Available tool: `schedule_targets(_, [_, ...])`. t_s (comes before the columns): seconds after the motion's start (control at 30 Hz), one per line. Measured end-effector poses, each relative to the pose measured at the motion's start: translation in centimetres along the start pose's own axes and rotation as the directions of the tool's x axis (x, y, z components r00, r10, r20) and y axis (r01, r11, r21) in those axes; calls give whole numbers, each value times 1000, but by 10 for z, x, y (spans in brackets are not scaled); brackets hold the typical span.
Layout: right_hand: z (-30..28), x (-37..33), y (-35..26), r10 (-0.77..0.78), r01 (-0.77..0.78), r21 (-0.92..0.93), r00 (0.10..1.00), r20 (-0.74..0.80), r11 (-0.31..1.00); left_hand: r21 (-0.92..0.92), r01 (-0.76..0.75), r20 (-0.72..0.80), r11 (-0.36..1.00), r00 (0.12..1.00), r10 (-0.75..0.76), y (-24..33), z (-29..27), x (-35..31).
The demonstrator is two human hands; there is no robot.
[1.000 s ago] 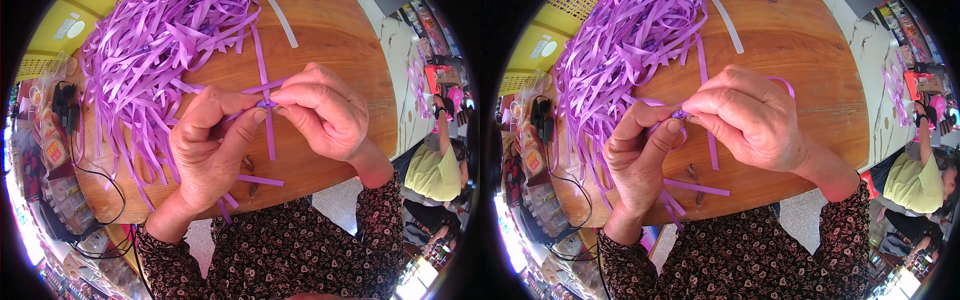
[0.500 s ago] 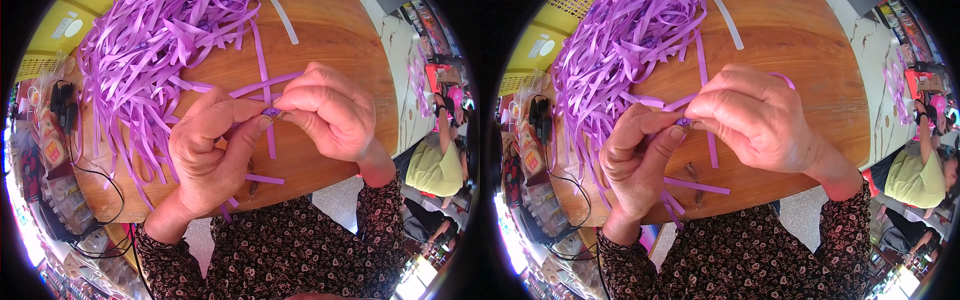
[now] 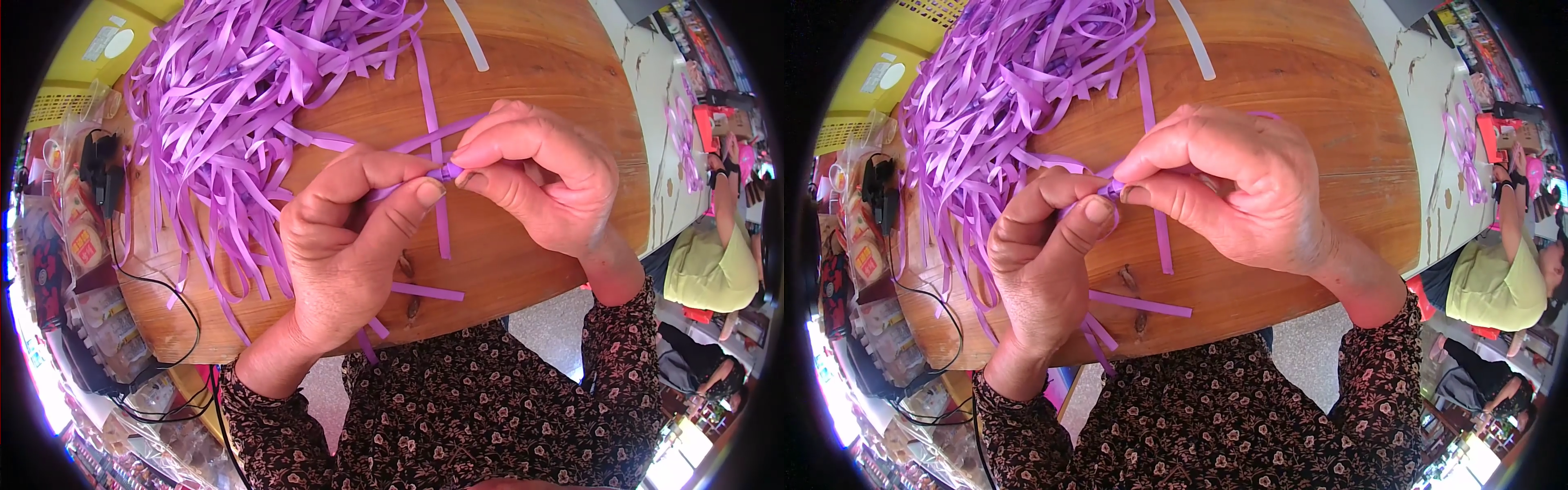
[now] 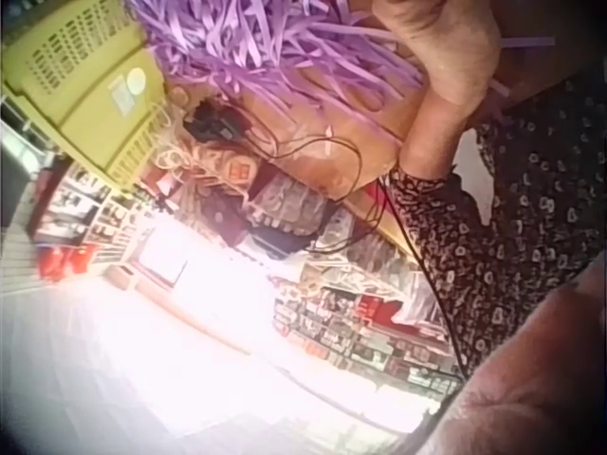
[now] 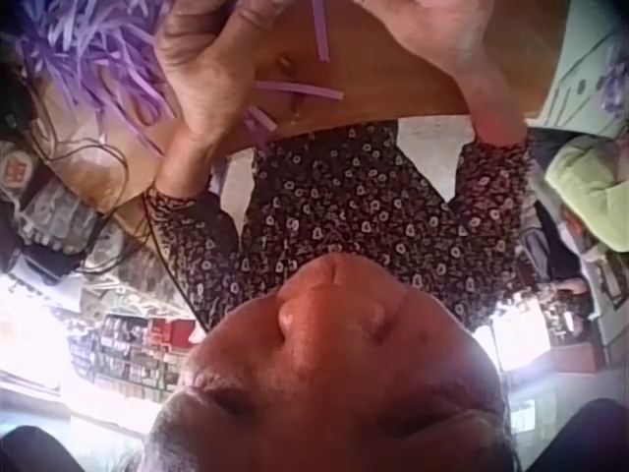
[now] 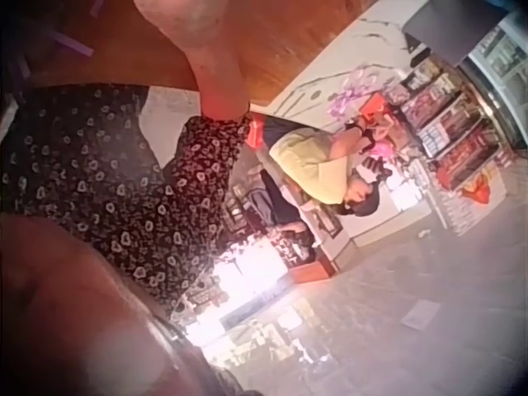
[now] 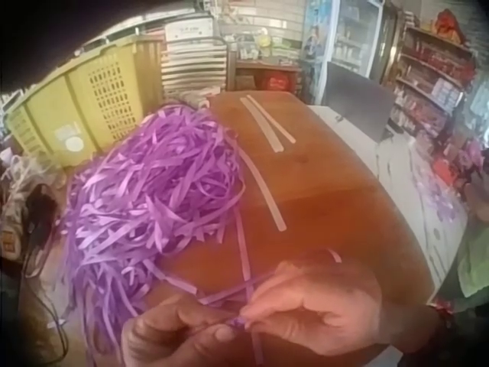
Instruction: The person ties knots in purple ribbons by hand, working through them one at a time from a large pile. They pull a ribbon, fold and knot it, and then slide the finished piece onto a plastic tube.
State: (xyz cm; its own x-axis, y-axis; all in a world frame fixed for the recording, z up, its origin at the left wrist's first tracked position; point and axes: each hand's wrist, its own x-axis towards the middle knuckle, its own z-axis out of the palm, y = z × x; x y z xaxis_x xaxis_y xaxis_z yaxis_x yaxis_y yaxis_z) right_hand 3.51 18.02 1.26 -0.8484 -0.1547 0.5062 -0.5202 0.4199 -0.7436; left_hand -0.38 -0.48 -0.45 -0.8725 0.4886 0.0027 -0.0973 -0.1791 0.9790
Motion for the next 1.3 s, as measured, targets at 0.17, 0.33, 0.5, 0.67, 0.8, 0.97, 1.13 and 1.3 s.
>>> schedule_targets(0.17, [0,0,-1,26,-26,33,1000,4,999,-33,-38,21,999,999,39,-3,-2,-1])
schedule_targets(0.33, [0,0,0,8,-9,36,1000,24,999,-56,-75,16,996,997,76,-7,-1,-1])
schedule_targets(0.5, [-1,0,0,16,-17,64,1000,17,998,-186,-33,-12,982,999,31,-7,2,-3])
schedule_targets(0.67, [0,0,1,44,-46,97,999,20,994,-202,-26,-11,979,1000,25,-7,2,-2])
schedule_targets(0.8, [2,-1,3,0,0,64,1000,-2,998,-197,-9,-17,980,1000,6,-7,2,-2])
schedule_targets(0.97, [0,1,1,-48,49,-33,999,21,998,-126,-58,-18,990,998,56,-9,0,-1])
schedule_targets(1.13, [-1,0,-1,-64,65,-43,997,37,997,174,-338,69,925,941,331,-9,-5,4])
schedule_targets(1.3, [-2,0,-4,-48,49,-12,998,39,999,330,-501,122,800,863,490,-3,-3,5])
